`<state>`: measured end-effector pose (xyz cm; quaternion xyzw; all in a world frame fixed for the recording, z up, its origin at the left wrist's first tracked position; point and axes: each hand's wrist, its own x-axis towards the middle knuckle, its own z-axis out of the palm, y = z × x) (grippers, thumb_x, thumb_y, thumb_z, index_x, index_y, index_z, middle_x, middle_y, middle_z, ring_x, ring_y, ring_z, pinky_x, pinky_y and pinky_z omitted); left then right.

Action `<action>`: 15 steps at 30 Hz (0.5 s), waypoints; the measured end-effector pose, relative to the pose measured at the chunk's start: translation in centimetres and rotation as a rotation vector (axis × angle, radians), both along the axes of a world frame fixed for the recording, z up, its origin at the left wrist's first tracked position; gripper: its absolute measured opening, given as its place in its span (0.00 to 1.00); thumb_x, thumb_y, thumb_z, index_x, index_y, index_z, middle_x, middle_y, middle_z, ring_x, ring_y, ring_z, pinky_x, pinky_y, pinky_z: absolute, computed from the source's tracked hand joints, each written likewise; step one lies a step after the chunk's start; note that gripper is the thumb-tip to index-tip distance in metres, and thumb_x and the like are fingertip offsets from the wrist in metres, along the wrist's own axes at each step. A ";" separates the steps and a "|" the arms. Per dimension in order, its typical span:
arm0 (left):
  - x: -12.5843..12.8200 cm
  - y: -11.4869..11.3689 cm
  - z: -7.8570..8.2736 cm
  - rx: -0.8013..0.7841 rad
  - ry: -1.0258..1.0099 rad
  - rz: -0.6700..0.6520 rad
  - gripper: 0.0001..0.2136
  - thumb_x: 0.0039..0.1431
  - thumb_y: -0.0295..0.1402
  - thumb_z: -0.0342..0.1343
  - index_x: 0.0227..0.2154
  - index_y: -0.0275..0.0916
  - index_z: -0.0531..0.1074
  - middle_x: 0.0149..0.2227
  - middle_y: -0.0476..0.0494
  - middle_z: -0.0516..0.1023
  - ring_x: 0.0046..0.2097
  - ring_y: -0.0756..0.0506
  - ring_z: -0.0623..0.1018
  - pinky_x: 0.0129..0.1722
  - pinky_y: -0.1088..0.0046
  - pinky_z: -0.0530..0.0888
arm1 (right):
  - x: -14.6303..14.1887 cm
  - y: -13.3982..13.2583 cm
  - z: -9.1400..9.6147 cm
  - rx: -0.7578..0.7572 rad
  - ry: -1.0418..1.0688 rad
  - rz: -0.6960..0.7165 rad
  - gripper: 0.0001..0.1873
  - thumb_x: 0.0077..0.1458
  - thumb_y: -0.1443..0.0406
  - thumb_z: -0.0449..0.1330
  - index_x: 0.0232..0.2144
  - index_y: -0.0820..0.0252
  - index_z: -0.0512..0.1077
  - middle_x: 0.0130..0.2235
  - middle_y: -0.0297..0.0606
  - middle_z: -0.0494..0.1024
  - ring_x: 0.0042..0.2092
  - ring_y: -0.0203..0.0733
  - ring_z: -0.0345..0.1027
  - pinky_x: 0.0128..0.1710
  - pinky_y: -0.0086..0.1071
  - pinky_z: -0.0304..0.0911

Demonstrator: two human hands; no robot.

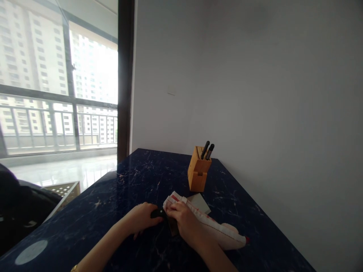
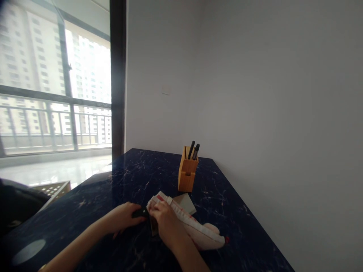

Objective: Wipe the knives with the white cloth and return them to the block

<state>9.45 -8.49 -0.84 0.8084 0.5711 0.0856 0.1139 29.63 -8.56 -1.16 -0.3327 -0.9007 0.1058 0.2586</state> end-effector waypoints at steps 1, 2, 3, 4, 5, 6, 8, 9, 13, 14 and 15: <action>0.0 0.0 0.0 -0.002 0.003 0.006 0.18 0.51 0.49 0.46 0.31 0.42 0.72 0.29 0.48 0.78 0.31 0.46 0.77 0.26 0.77 0.68 | 0.0 0.0 -0.1 0.003 -0.018 0.007 0.17 0.59 0.68 0.44 0.41 0.55 0.71 0.40 0.36 0.71 0.45 0.37 0.59 0.48 0.31 0.54; 0.0 0.0 0.0 0.000 0.009 0.012 0.18 0.51 0.49 0.46 0.31 0.42 0.72 0.29 0.48 0.78 0.31 0.46 0.77 0.27 0.77 0.68 | 0.1 0.0 -0.2 0.007 -0.040 0.012 0.16 0.59 0.67 0.44 0.40 0.55 0.72 0.38 0.36 0.71 0.44 0.37 0.60 0.47 0.31 0.55; 0.0 0.0 0.0 0.004 0.013 0.014 0.18 0.51 0.50 0.46 0.31 0.42 0.72 0.29 0.48 0.78 0.31 0.45 0.77 0.27 0.77 0.68 | 0.1 0.0 -0.3 0.011 -0.062 0.015 0.16 0.59 0.67 0.45 0.38 0.56 0.72 0.37 0.36 0.71 0.43 0.37 0.60 0.46 0.31 0.55; 0.1 0.0 0.0 0.009 0.018 0.014 0.18 0.51 0.50 0.46 0.30 0.42 0.72 0.29 0.48 0.78 0.31 0.45 0.77 0.27 0.77 0.68 | 0.2 -0.1 -0.3 0.016 -0.079 0.019 0.16 0.59 0.67 0.45 0.38 0.56 0.73 0.36 0.36 0.72 0.42 0.37 0.60 0.45 0.31 0.56; 0.1 0.0 -0.1 0.012 0.023 0.014 0.18 0.50 0.50 0.46 0.30 0.42 0.72 0.30 0.47 0.78 0.31 0.45 0.77 0.27 0.77 0.68 | 0.2 -0.2 -0.3 0.019 -0.090 0.026 0.15 0.59 0.67 0.46 0.38 0.55 0.72 0.36 0.35 0.72 0.43 0.37 0.60 0.46 0.31 0.56; 0.1 0.0 -0.1 0.015 0.027 0.012 0.18 0.51 0.50 0.46 0.30 0.42 0.72 0.30 0.47 0.78 0.32 0.45 0.77 0.28 0.77 0.68 | 0.2 -0.3 -0.2 0.023 -0.090 0.030 0.15 0.58 0.68 0.45 0.39 0.55 0.72 0.37 0.35 0.72 0.43 0.37 0.60 0.47 0.31 0.55; 0.0 0.0 -0.1 0.024 0.031 0.006 0.18 0.51 0.49 0.45 0.31 0.41 0.72 0.30 0.46 0.78 0.32 0.45 0.77 0.28 0.76 0.68 | 0.1 -0.4 0.1 0.034 -0.064 0.030 0.17 0.58 0.70 0.44 0.45 0.55 0.68 0.42 0.35 0.70 0.47 0.37 0.58 0.50 0.31 0.53; 0.0 0.0 -0.1 0.027 0.033 0.003 0.18 0.51 0.49 0.45 0.31 0.41 0.72 0.30 0.46 0.78 0.32 0.45 0.77 0.28 0.76 0.68 | 0.0 -0.5 0.2 0.037 -0.048 0.031 0.18 0.58 0.71 0.44 0.47 0.55 0.66 0.45 0.35 0.69 0.49 0.37 0.56 0.51 0.32 0.51; 0.1 -0.2 0.2 0.021 0.031 0.007 0.18 0.51 0.49 0.45 0.31 0.41 0.72 0.29 0.47 0.78 0.31 0.45 0.77 0.26 0.76 0.68 | -0.1 -0.5 0.4 0.008 -0.030 0.028 0.19 0.57 0.71 0.45 0.47 0.54 0.67 0.44 0.36 0.70 0.48 0.38 0.57 0.52 0.33 0.50; 0.2 -0.3 0.3 0.015 0.033 0.011 0.18 0.51 0.49 0.45 0.31 0.41 0.72 0.28 0.47 0.78 0.30 0.45 0.77 0.26 0.76 0.68 | 0.0 -0.5 0.3 -0.007 -0.041 0.032 0.19 0.56 0.71 0.45 0.45 0.55 0.69 0.42 0.36 0.71 0.47 0.38 0.58 0.51 0.33 0.51; 0.2 -0.3 0.4 0.010 0.036 0.015 0.18 0.51 0.49 0.45 0.30 0.41 0.72 0.28 0.47 0.78 0.30 0.45 0.77 0.26 0.77 0.68 | 0.1 -0.6 0.2 -0.019 -0.052 0.037 0.18 0.56 0.71 0.45 0.44 0.55 0.69 0.40 0.37 0.72 0.45 0.38 0.59 0.50 0.33 0.53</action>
